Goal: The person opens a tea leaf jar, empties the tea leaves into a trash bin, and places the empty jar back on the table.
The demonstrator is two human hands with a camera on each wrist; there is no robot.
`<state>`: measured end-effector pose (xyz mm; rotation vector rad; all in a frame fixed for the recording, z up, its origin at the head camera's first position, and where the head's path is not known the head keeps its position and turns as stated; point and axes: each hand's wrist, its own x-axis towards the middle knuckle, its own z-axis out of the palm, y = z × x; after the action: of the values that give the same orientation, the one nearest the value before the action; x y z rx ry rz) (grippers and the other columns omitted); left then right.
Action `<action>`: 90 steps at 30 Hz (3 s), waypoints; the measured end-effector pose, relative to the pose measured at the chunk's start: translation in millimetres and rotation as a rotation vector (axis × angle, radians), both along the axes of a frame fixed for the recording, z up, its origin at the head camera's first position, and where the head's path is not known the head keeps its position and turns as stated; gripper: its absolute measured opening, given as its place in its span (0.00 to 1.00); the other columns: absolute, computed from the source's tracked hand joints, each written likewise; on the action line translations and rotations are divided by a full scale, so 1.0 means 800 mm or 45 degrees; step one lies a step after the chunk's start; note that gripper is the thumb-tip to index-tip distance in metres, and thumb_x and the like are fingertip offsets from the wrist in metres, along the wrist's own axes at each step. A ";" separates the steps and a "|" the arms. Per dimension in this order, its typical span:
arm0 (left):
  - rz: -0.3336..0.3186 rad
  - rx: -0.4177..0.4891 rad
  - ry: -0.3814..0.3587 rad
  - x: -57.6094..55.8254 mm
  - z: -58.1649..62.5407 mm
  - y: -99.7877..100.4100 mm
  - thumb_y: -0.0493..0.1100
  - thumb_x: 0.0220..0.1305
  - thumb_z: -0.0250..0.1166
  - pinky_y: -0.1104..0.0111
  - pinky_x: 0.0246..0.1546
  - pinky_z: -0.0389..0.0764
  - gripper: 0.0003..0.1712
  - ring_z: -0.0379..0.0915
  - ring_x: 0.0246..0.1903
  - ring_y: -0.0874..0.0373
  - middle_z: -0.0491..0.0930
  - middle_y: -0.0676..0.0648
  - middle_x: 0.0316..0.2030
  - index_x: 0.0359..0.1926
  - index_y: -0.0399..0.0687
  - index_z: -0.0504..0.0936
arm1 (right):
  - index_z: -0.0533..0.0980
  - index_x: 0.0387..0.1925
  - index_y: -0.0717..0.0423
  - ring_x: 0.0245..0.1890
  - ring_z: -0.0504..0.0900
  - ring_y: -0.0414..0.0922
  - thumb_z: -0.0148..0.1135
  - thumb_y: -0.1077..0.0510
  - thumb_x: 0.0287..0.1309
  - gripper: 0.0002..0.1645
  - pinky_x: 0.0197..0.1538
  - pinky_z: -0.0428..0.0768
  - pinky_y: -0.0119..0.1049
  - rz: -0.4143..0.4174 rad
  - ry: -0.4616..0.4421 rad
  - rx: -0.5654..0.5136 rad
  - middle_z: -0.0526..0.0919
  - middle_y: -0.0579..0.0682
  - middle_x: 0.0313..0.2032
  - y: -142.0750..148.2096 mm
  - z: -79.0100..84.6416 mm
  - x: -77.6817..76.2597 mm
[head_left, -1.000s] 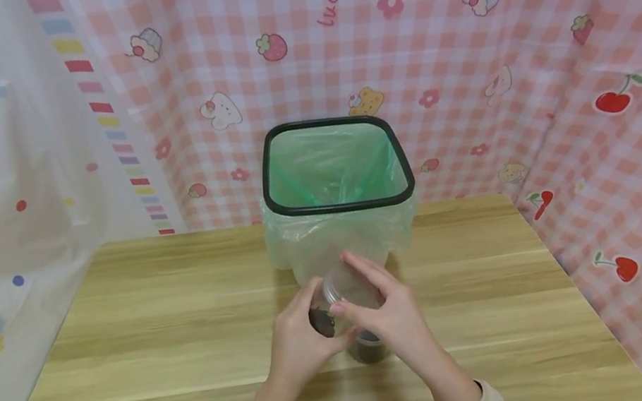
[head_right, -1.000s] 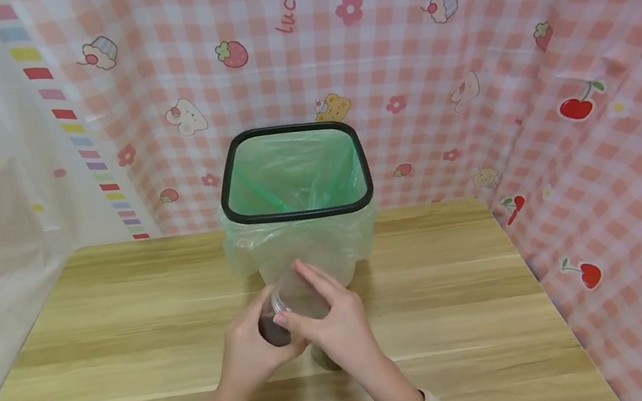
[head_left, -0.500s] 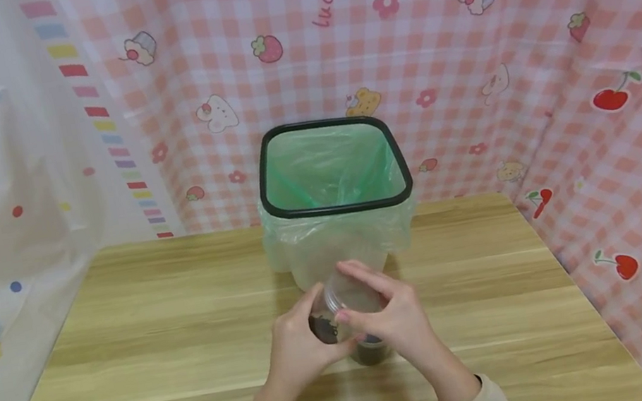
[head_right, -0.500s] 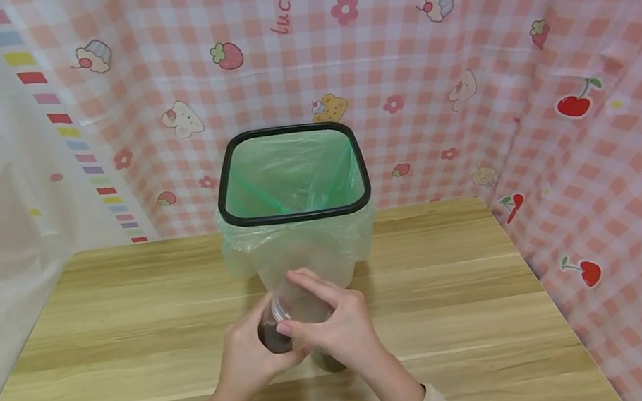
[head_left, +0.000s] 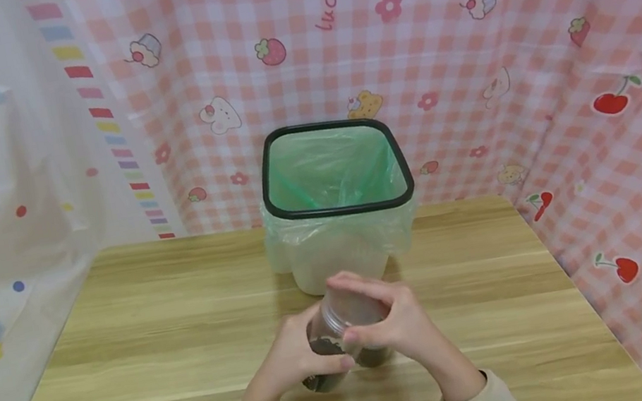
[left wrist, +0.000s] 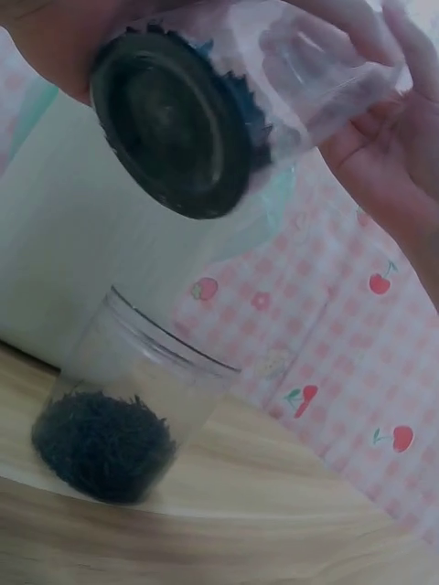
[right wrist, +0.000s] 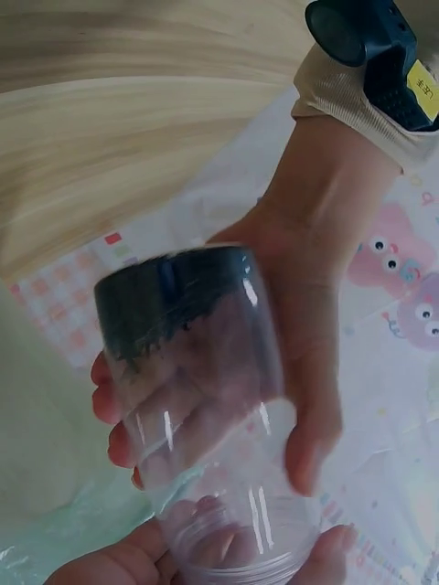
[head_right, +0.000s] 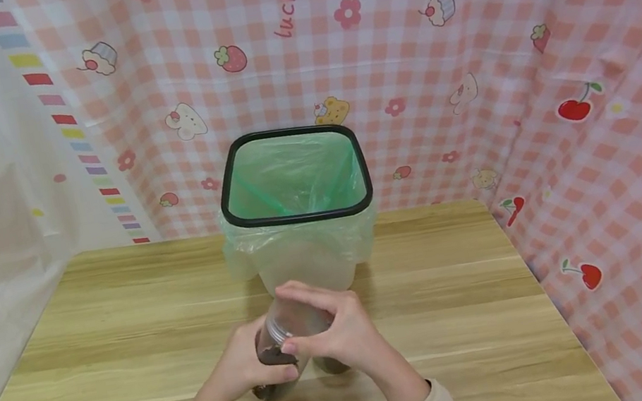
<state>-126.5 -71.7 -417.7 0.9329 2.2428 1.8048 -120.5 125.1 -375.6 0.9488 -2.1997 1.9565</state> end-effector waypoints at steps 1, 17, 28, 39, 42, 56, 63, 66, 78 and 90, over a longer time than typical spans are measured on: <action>-0.057 0.025 -0.022 -0.002 -0.001 -0.002 0.47 0.44 0.75 0.65 0.42 0.79 0.32 0.78 0.39 0.59 0.82 0.51 0.41 0.52 0.47 0.76 | 0.75 0.55 0.58 0.59 0.71 0.47 0.73 0.63 0.43 0.33 0.56 0.73 0.33 0.033 0.005 -0.006 0.76 0.53 0.56 0.001 0.001 -0.001; -0.591 0.383 -0.158 -0.007 -0.006 0.012 0.59 0.53 0.65 0.62 0.37 0.80 0.35 0.77 0.33 0.58 0.80 0.40 0.32 0.44 0.28 0.74 | 0.76 0.53 0.57 0.56 0.72 0.49 0.67 0.53 0.53 0.26 0.60 0.69 0.37 0.467 0.075 -0.323 0.77 0.51 0.53 -0.012 0.000 -0.008; -0.865 0.476 -0.237 0.003 -0.005 0.024 0.63 0.57 0.59 0.54 0.39 0.80 0.43 0.77 0.37 0.58 0.77 0.38 0.34 0.47 0.22 0.66 | 0.68 0.61 0.58 0.59 0.69 0.47 0.61 0.53 0.59 0.30 0.63 0.66 0.40 0.853 0.170 -0.420 0.72 0.50 0.58 -0.016 0.007 -0.011; 0.152 0.100 -0.056 0.017 0.014 0.004 0.48 0.47 0.74 0.61 0.47 0.77 0.36 0.75 0.46 0.57 0.78 0.52 0.47 0.58 0.51 0.71 | 0.62 0.65 0.57 0.53 0.64 0.47 0.64 0.53 0.55 0.38 0.53 0.69 0.35 0.066 0.075 0.119 0.64 0.56 0.59 0.013 0.026 0.003; 0.412 -0.034 0.065 0.018 0.014 0.012 0.52 0.42 0.76 0.60 0.47 0.76 0.40 0.75 0.47 0.61 0.78 0.56 0.47 0.59 0.58 0.70 | 0.65 0.65 0.53 0.43 0.65 0.47 0.68 0.52 0.52 0.39 0.43 0.70 0.35 -0.164 -0.036 0.256 0.67 0.50 0.54 0.009 0.028 0.009; 0.817 -0.240 0.772 0.016 -0.016 0.026 0.59 0.35 0.76 0.64 0.34 0.81 0.41 0.78 0.37 0.58 0.79 0.51 0.39 0.49 0.43 0.75 | 0.77 0.52 0.53 0.33 0.69 0.41 0.78 0.47 0.33 0.39 0.36 0.72 0.32 -0.618 -0.177 0.465 0.68 0.45 0.35 -0.022 0.024 0.019; 0.694 -0.144 0.665 0.021 -0.019 0.020 0.58 0.36 0.76 0.67 0.36 0.80 0.42 0.79 0.37 0.59 0.81 0.51 0.41 0.52 0.45 0.75 | 0.78 0.50 0.49 0.33 0.69 0.40 0.78 0.46 0.33 0.37 0.36 0.73 0.32 -0.500 -0.058 0.467 0.69 0.42 0.36 -0.015 0.023 0.020; 0.578 -0.058 0.582 0.024 -0.019 0.017 0.58 0.38 0.76 0.67 0.38 0.80 0.43 0.79 0.40 0.57 0.81 0.49 0.44 0.55 0.45 0.74 | 0.77 0.51 0.46 0.36 0.70 0.40 0.78 0.47 0.34 0.36 0.38 0.74 0.33 -0.379 0.060 0.422 0.69 0.41 0.38 -0.009 0.020 0.019; -0.039 0.143 0.076 0.028 -0.008 0.000 0.47 0.44 0.74 0.64 0.43 0.79 0.35 0.77 0.42 0.57 0.80 0.47 0.45 0.55 0.46 0.73 | 0.73 0.57 0.56 0.45 0.71 0.47 0.72 0.47 0.45 0.37 0.47 0.77 0.40 0.231 0.184 0.114 0.69 0.52 0.42 0.006 0.012 0.004; -0.031 0.158 -0.037 0.031 -0.009 0.002 0.44 0.45 0.74 0.64 0.44 0.79 0.35 0.77 0.42 0.55 0.80 0.46 0.44 0.55 0.44 0.72 | 0.62 0.66 0.58 0.54 0.68 0.49 0.64 0.46 0.55 0.42 0.54 0.73 0.43 0.424 0.154 0.141 0.68 0.57 0.54 0.014 0.015 -0.004</action>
<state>-102.0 -69.7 -424.7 0.9439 2.1143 1.9527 -123.5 136.2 -363.8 1.4934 -2.2182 1.8495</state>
